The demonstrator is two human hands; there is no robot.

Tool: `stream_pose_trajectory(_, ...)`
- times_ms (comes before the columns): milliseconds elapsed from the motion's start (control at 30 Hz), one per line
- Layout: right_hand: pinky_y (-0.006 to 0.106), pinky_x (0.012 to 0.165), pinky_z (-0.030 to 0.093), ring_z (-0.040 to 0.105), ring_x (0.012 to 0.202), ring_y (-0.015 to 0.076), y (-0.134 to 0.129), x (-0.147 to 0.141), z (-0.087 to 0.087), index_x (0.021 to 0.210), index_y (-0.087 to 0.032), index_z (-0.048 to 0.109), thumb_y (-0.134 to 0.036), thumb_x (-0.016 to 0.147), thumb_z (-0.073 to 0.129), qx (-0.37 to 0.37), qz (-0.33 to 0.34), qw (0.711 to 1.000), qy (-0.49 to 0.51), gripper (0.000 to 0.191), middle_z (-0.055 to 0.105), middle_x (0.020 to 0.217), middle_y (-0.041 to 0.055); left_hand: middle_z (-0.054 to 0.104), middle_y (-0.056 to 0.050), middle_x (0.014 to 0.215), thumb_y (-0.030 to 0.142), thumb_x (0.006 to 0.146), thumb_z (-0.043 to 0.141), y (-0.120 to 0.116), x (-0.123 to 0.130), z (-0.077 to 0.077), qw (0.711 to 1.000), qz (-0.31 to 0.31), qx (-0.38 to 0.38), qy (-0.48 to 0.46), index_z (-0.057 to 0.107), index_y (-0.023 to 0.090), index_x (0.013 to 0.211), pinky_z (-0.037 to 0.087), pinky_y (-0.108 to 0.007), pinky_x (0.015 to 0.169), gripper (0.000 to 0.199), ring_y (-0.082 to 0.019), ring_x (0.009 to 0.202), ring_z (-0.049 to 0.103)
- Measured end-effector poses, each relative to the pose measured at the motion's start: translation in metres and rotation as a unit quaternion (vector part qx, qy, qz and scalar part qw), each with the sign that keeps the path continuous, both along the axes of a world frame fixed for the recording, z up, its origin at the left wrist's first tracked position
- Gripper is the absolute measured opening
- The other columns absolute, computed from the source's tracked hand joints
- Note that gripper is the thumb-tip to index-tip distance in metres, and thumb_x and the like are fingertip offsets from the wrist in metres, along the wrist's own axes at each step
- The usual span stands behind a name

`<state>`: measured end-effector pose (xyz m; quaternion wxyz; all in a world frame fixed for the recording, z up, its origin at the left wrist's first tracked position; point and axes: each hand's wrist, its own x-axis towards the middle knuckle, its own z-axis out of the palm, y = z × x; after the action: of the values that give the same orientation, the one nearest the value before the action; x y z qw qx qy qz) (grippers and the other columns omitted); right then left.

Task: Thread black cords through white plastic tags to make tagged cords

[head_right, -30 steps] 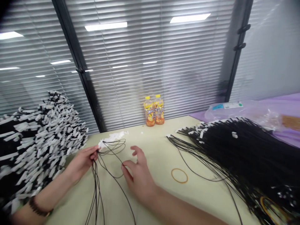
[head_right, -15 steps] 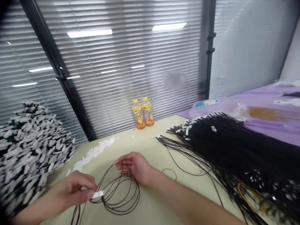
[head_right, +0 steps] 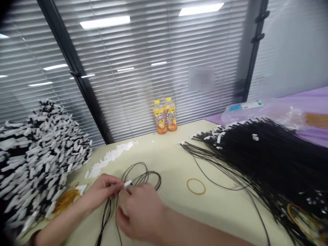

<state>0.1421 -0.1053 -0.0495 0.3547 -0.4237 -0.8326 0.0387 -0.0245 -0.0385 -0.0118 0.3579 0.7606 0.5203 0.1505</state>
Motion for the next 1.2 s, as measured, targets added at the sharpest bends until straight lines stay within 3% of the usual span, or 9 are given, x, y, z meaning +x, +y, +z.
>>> stream_pose_trajectory(133,0.025,0.043,0.028,0.049,0.053,0.0184,-0.015,-0.015,0.0,0.079,-0.017,0.049,-0.031,0.064,0.049,-0.113,0.019,0.993,-0.018,0.021,0.055,0.064,0.0047,0.043,0.001,0.047,0.042,0.068,0.056,0.013,-0.009,-0.007,0.993,0.077,0.022,-0.091,0.062,0.012,0.064,0.026,-0.02,0.046,0.03,-0.008,0.047,0.036)
stream_pose_trajectory(267,0.019,0.042,0.027,0.044,0.049,0.0114,-0.012,-0.011,0.003,0.097,-0.019,0.042,-0.014,0.057,0.046,-0.249,0.105,0.947,0.176,0.04,0.052,0.058,-0.0022,0.047,0.0,0.049,0.039,0.063,0.062,0.03,-0.024,-0.008,0.976,0.144,0.027,-0.164,0.064,0.011,0.067,0.027,-0.02,0.047,0.028,-0.008,0.047,0.039)
stream_pose_trajectory(467,0.025,0.054,0.037,0.046,0.053,0.0114,0.003,0.021,0.038,0.072,-0.014,0.051,-0.021,0.064,0.04,-0.435,0.393,0.658,0.473,0.015,0.05,0.059,0.0029,0.052,-0.003,0.055,0.035,0.062,0.063,0.038,-0.033,-0.005,0.977,0.109,-0.046,-0.178,0.064,0.008,0.071,0.031,-0.02,0.049,0.028,-0.008,0.049,0.044)
stream_pose_trajectory(567,0.03,0.06,0.039,0.047,0.06,0.0138,0.017,0.046,0.054,0.075,-0.014,0.054,-0.021,0.065,0.036,-0.385,0.371,0.609,0.586,0.021,0.048,0.063,0.0049,0.053,-0.004,0.057,0.035,0.062,0.064,0.039,-0.033,-0.006,0.978,0.111,-0.056,-0.17,0.064,0.008,0.069,0.031,-0.02,0.047,0.028,-0.008,0.049,0.043)
stream_pose_trajectory(667,0.026,0.058,0.039,0.042,0.058,0.0092,0.036,0.068,0.057,0.079,-0.017,0.055,-0.019,0.072,0.041,-0.313,0.285,0.622,0.659,0.015,0.043,0.064,0.0008,0.052,-0.003,0.056,0.032,0.06,0.065,0.04,-0.032,-0.004,0.973,0.128,-0.079,-0.174,0.063,0.007,0.066,0.031,-0.02,0.046,0.026,-0.008,0.049,0.043)
stream_pose_trajectory(800,0.024,0.055,0.038,0.039,0.054,0.0081,0.061,0.086,0.047,0.09,-0.021,0.055,-0.029,0.079,0.045,-0.24,0.166,0.728,0.62,0.017,0.041,0.066,-0.0004,0.054,-0.005,0.058,0.031,0.058,0.066,0.039,-0.032,-0.001,0.967,0.134,-0.1,-0.19,0.064,0.007,0.067,0.033,-0.021,0.047,0.026,-0.008,0.049,0.044)
stream_pose_trajectory(900,0.024,0.054,0.038,0.04,0.054,0.0088,0.071,0.091,0.04,0.091,-0.024,0.054,-0.036,0.08,0.044,-0.205,0.126,0.768,0.593,0.019,0.043,0.068,0.0,0.056,-0.007,0.059,0.031,0.058,0.067,0.04,-0.033,-0.002,0.967,0.134,-0.095,-0.193,0.065,0.006,0.068,0.034,-0.021,0.047,0.027,-0.009,0.05,0.046)
stream_pose_trajectory(1033,0.024,0.057,0.04,0.046,0.061,0.0086,0.073,0.096,0.038,0.089,-0.024,0.054,-0.035,0.079,0.048,-0.194,0.118,0.76,0.609,0.016,0.048,0.079,0.0014,0.056,-0.007,0.06,0.032,0.058,0.067,0.041,-0.033,-0.004,0.967,0.137,-0.095,-0.193,0.065,0.007,0.07,0.034,-0.021,0.046,0.028,-0.009,0.049,0.046)
stream_pose_trajectory(1200,0.021,0.056,0.037,0.042,0.057,0.0046,0.073,0.105,0.046,0.091,-0.02,0.057,-0.026,0.077,0.054,-0.211,0.133,0.695,0.674,0.015,0.046,0.073,-0.0002,0.053,-0.004,0.056,0.032,0.058,0.066,0.04,-0.031,-0.005,0.968,0.139,-0.085,-0.19,0.065,0.008,0.069,0.033,-0.021,0.045,0.027,-0.008,0.047,0.044)
